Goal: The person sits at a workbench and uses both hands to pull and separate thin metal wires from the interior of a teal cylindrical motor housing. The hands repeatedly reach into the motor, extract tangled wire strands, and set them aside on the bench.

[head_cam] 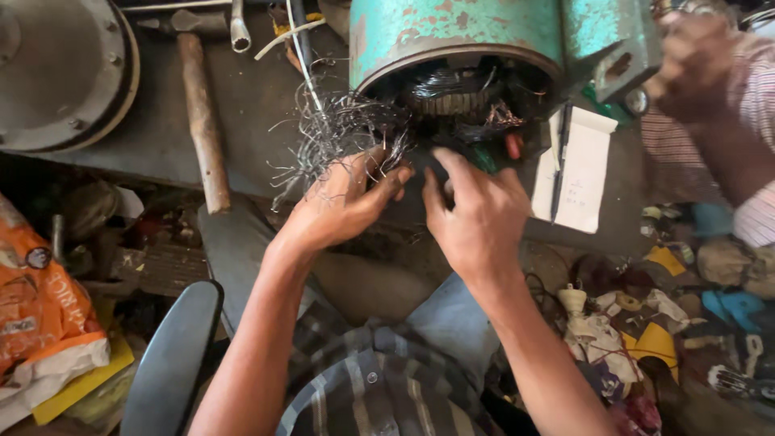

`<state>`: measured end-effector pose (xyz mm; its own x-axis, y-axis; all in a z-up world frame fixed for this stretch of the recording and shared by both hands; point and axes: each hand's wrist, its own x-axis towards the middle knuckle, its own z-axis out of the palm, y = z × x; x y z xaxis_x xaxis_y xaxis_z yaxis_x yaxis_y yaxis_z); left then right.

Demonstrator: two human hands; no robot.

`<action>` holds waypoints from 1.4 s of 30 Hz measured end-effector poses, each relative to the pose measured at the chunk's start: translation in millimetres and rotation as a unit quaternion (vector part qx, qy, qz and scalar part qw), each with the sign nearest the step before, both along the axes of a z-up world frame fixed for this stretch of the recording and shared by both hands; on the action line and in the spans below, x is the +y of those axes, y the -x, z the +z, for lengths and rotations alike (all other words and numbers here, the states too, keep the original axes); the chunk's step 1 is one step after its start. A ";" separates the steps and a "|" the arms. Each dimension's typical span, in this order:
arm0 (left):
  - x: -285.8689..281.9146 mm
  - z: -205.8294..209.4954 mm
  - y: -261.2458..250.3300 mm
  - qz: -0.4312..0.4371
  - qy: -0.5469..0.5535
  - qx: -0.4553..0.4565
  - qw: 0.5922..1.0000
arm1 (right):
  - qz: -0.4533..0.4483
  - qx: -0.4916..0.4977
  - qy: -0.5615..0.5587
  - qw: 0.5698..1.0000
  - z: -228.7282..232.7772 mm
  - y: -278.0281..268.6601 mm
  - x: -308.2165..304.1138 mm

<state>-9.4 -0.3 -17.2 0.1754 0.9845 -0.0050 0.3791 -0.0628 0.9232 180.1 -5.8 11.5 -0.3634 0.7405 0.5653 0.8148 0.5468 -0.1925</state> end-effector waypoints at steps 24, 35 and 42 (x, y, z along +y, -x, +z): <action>-1.0 16.5 2.8 0.017 0.102 0.025 0.994 | 0.075 -0.045 -0.093 0.992 -5.9 -8.5 14.9; -0.8 12.1 3.4 -0.016 -0.006 -0.010 1.000 | 0.119 -0.034 -0.048 0.991 -1.4 -9.9 20.7; -3.5 18.8 5.4 0.002 0.093 0.052 0.994 | 0.149 -0.074 -0.040 0.985 -1.9 -17.9 20.6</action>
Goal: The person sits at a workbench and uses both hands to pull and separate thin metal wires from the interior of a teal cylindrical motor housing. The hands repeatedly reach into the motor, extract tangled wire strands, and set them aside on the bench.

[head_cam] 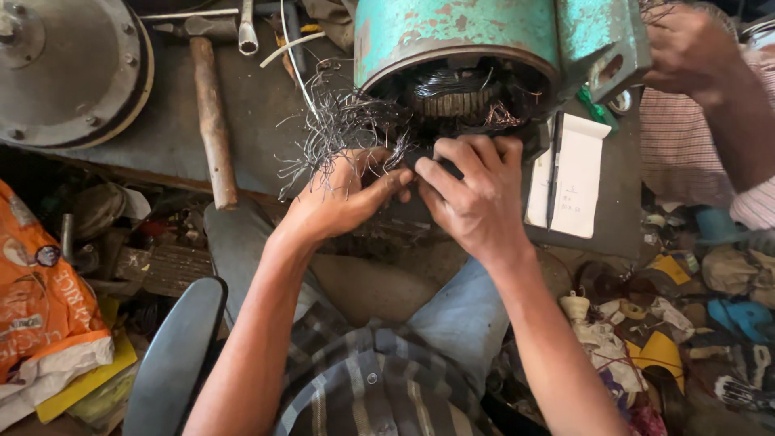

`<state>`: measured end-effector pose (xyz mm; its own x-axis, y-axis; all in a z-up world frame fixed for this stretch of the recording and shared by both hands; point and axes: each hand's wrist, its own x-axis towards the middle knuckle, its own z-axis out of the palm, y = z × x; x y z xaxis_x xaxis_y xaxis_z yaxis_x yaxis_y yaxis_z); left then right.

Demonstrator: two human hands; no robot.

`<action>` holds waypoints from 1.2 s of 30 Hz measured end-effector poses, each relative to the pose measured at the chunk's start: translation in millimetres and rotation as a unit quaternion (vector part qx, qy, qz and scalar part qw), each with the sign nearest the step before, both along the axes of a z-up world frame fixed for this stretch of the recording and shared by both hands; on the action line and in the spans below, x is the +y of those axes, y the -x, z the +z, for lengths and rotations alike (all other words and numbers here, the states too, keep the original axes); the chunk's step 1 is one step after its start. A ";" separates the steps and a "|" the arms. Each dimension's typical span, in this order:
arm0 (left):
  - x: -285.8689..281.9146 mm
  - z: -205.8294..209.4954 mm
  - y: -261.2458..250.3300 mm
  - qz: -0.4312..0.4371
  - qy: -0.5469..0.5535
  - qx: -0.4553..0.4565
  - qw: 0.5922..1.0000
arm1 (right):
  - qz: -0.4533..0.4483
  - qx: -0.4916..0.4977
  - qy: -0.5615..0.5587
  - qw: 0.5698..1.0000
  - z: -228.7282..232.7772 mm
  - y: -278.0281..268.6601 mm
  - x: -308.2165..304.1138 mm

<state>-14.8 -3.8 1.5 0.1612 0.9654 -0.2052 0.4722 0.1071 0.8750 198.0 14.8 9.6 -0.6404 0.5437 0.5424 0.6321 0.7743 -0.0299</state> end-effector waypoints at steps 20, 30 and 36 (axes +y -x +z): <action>-2.0 -16.3 3.4 0.087 0.053 0.001 0.995 | 0.086 -0.062 0.173 0.979 23.4 -24.8 8.7; -15.4 -43.4 -13.5 0.130 -0.190 0.069 0.971 | 0.091 -0.064 0.207 0.972 10.1 -24.8 -15.8; -10.3 -16.7 -9.4 0.100 -0.169 0.031 0.980 | 0.085 -0.036 0.236 0.967 21.6 -62.3 -18.1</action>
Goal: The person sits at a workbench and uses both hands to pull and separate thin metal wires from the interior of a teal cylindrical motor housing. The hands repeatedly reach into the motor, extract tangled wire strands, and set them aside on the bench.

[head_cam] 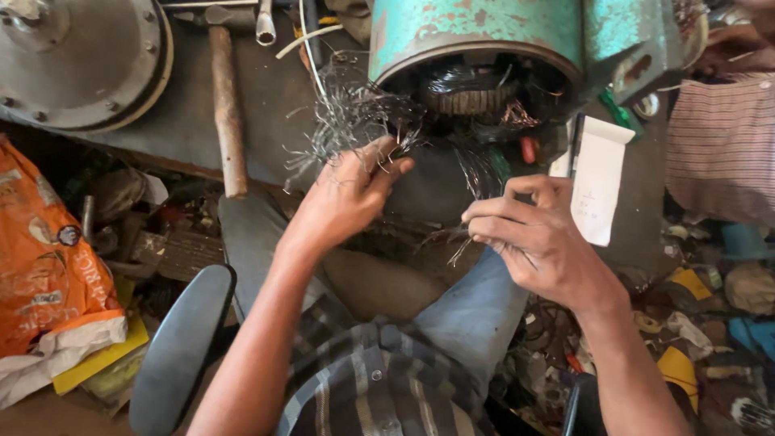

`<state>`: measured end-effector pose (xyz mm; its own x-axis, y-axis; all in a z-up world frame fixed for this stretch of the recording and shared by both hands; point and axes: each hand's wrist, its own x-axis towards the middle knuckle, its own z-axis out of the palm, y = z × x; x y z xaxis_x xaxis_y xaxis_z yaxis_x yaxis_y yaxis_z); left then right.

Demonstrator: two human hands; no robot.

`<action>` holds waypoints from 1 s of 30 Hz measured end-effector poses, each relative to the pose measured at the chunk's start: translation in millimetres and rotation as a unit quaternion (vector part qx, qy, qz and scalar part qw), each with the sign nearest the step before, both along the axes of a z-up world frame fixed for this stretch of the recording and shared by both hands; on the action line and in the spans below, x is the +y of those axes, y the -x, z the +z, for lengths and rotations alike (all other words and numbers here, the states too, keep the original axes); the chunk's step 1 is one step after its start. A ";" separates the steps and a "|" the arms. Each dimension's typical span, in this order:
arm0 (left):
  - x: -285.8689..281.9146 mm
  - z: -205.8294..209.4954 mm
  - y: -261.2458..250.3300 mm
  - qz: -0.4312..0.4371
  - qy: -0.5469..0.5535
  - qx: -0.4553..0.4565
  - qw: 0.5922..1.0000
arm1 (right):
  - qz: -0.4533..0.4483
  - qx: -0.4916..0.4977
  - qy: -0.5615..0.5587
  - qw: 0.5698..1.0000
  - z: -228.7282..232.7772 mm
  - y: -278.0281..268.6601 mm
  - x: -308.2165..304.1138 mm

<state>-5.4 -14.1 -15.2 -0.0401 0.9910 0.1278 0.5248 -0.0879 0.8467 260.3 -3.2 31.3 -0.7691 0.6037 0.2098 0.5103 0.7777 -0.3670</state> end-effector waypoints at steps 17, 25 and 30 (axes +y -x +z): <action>-18.4 -5.9 -9.8 -0.020 -0.073 -0.025 0.997 | 0.008 -0.008 -0.119 0.993 -46.6 16.3 -35.1; -16.7 1.8 -15.9 -0.023 0.085 -0.129 0.988 | -0.032 0.045 -0.108 0.993 -13.6 35.6 -49.9; -15.9 -1.3 -17.9 -0.042 0.115 -0.194 0.973 | -0.107 0.232 -0.062 0.965 11.4 39.8 -29.0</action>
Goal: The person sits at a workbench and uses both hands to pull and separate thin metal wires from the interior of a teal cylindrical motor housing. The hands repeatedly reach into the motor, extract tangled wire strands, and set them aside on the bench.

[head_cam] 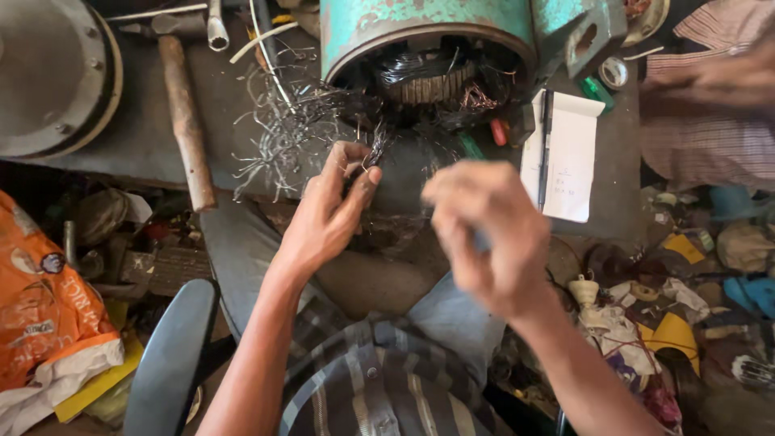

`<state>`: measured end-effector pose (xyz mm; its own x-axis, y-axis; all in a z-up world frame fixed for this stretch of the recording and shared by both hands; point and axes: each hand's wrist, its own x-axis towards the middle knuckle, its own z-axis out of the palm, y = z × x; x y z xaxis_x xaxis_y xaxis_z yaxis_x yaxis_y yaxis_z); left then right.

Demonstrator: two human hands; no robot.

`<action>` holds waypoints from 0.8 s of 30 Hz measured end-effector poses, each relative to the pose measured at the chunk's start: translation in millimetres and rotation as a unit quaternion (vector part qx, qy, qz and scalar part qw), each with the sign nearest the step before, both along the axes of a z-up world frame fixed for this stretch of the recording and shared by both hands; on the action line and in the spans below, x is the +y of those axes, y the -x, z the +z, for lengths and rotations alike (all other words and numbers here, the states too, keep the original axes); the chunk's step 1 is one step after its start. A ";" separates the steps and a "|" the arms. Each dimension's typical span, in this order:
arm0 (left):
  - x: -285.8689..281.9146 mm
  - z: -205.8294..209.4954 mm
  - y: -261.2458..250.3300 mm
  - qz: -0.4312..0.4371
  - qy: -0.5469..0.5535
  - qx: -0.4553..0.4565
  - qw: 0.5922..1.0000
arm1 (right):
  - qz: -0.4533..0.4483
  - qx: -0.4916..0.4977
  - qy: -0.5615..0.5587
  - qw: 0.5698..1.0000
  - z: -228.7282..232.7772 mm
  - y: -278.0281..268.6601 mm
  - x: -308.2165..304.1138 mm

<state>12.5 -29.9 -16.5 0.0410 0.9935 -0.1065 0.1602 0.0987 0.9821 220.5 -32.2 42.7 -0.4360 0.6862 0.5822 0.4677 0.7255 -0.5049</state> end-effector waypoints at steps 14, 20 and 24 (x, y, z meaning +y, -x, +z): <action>-4.5 0.6 10.4 -0.032 -0.199 0.004 0.980 | -0.044 0.002 0.263 0.964 -14.5 33.3 31.3; -2.0 -0.7 14.8 -0.057 0.023 0.081 0.995 | 0.009 0.033 0.341 0.939 -19.8 20.6 22.2; 0.9 -10.5 19.1 -0.055 -0.412 0.237 0.878 | 0.025 0.133 0.473 0.871 -18.0 19.3 20.9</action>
<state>-6.6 -29.1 -27.0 0.2872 0.7346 0.6147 0.5347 -0.6554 0.5335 201.1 -11.4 24.7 -0.4148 0.8978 -0.1477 0.2236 -0.0567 -0.9730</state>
